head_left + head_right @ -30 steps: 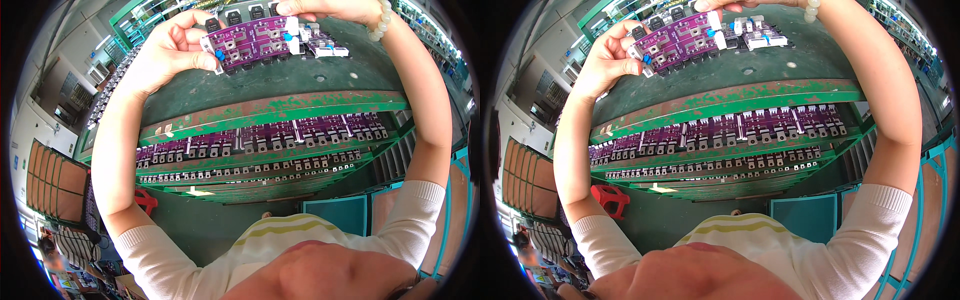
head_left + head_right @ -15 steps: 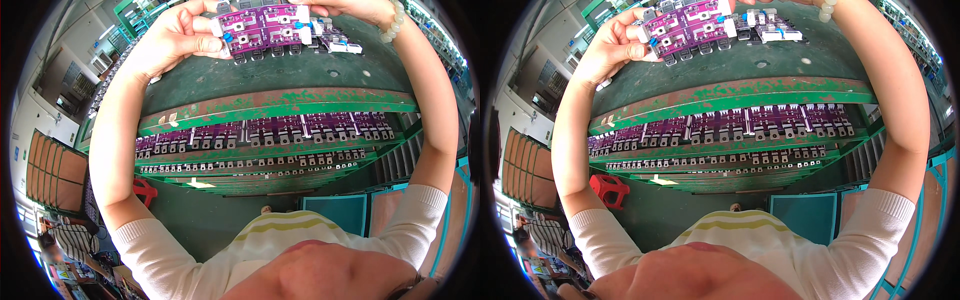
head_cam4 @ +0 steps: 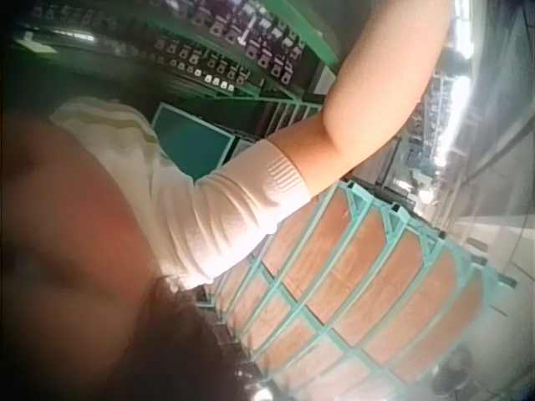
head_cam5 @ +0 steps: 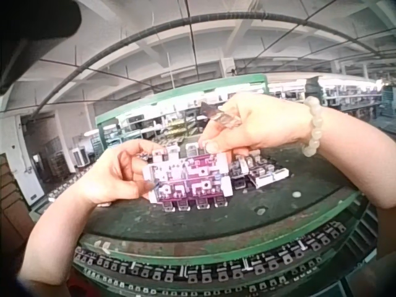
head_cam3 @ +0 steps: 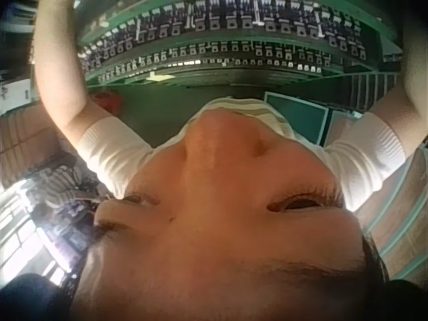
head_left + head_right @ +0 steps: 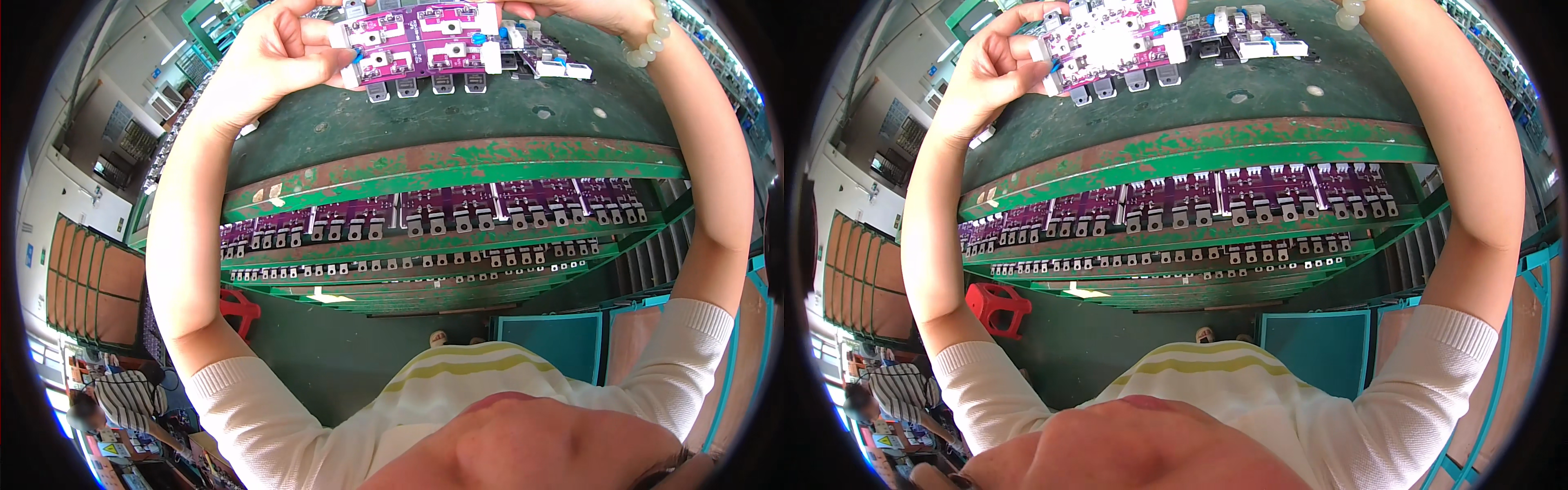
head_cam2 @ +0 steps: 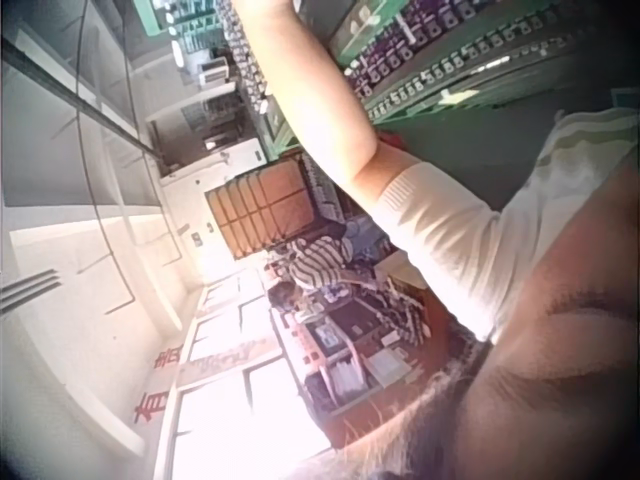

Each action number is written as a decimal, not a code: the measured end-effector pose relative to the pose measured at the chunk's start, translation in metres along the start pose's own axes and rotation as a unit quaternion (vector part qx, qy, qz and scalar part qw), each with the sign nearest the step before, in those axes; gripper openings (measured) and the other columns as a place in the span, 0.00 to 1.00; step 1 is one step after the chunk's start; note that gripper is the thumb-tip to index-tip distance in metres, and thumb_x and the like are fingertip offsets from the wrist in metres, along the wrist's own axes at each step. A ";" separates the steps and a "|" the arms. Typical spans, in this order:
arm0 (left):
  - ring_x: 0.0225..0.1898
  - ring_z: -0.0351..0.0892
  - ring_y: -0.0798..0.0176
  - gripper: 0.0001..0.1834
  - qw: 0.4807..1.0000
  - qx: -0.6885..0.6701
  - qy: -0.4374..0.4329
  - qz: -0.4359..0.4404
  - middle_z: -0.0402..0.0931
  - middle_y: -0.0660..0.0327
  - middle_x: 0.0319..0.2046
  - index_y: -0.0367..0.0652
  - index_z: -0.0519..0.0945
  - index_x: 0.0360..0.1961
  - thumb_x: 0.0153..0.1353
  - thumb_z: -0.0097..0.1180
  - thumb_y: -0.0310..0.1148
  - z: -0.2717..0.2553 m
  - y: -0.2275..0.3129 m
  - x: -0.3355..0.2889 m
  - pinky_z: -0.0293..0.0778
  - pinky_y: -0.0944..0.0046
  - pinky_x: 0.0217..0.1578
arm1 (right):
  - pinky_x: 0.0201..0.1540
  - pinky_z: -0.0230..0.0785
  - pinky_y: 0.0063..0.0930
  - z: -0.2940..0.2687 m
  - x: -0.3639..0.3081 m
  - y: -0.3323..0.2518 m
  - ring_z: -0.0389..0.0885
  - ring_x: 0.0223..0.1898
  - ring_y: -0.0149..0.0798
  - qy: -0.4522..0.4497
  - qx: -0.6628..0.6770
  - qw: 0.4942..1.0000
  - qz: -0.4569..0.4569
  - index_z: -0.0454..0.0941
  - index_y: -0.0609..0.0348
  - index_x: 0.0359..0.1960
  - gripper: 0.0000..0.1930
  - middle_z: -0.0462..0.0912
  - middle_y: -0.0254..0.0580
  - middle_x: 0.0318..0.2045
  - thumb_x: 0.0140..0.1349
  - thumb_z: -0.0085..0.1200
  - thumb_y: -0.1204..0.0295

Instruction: The person picks up purple circuit boards from a green rack and places them onto a workbench. They then pick up small white components and insert them into the boards by hand, repeating this process for multiple units. The person handles the boards one at a time, inserting components and placing the finished boards into a pile on the table.

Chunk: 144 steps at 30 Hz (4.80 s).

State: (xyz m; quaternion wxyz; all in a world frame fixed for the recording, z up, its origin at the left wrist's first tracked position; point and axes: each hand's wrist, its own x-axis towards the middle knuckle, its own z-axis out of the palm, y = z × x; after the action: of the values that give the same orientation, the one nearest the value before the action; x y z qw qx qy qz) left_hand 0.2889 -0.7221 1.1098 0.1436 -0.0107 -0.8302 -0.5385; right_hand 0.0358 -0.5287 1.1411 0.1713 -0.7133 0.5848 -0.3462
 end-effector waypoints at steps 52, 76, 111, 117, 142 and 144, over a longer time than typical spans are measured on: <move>0.39 0.88 0.70 0.30 0.999 0.003 0.030 -0.044 0.85 0.58 0.44 0.29 0.67 0.68 0.69 0.60 0.33 0.005 -0.016 0.009 0.90 0.69 0.40 | 0.39 0.79 0.27 0.005 0.006 0.021 0.88 0.36 0.33 0.011 -0.209 0.975 -0.076 0.83 0.71 0.50 0.16 0.90 0.44 0.35 0.67 0.60 0.71; 0.51 0.86 0.55 0.39 0.989 -0.058 0.050 -0.124 0.68 0.44 0.63 0.32 0.50 0.74 0.67 0.57 0.22 0.002 -0.018 0.008 0.90 0.56 0.47 | 0.45 0.78 0.35 0.001 0.005 0.022 0.87 0.40 0.47 -0.069 -0.285 0.927 -0.232 0.82 0.62 0.42 0.18 0.87 0.48 0.37 0.51 0.71 0.69; 0.55 0.84 0.53 0.37 0.994 -0.030 0.032 -0.102 0.68 0.41 0.67 0.34 0.51 0.74 0.68 0.53 0.23 0.003 -0.019 0.007 0.89 0.60 0.49 | 0.44 0.77 0.35 0.005 0.001 0.007 0.87 0.38 0.45 -0.067 -0.294 0.935 -0.187 0.83 0.59 0.43 0.13 0.87 0.46 0.35 0.58 0.69 0.69; 0.46 0.88 0.45 0.37 0.991 -0.065 0.052 -0.104 0.74 0.36 0.60 0.34 0.54 0.73 0.74 0.51 0.45 0.005 -0.015 0.008 0.90 0.57 0.44 | 0.42 0.73 0.26 0.001 0.012 0.026 0.81 0.37 0.30 0.013 -0.173 0.960 -0.221 0.84 0.60 0.43 0.12 0.85 0.35 0.33 0.64 0.67 0.67; 0.23 0.88 0.57 0.17 0.998 0.003 0.000 -0.067 0.85 0.52 0.33 0.31 0.77 0.51 0.66 0.65 0.30 0.012 0.004 -0.005 0.87 0.65 0.22 | 0.20 0.56 0.23 0.009 -0.002 0.001 0.64 0.18 0.19 -0.072 -0.157 0.985 -0.026 0.75 0.59 0.18 0.22 0.73 0.25 0.15 0.62 0.71 0.59; 0.22 0.88 0.57 0.18 0.997 0.014 0.012 -0.070 0.84 0.51 0.30 0.30 0.75 0.51 0.66 0.64 0.30 0.014 0.004 -0.004 0.87 0.65 0.20 | 0.21 0.57 0.24 0.009 -0.002 0.002 0.65 0.18 0.20 -0.073 -0.167 0.983 -0.017 0.76 0.60 0.18 0.23 0.74 0.25 0.15 0.62 0.71 0.59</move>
State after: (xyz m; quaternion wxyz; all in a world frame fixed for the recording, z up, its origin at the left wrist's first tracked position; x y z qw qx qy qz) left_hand 0.2907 -0.7073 1.1073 0.1153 0.0557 -0.8347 -0.5356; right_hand 0.0411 -0.5292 1.1330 0.0856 -0.7648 0.6085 -0.1936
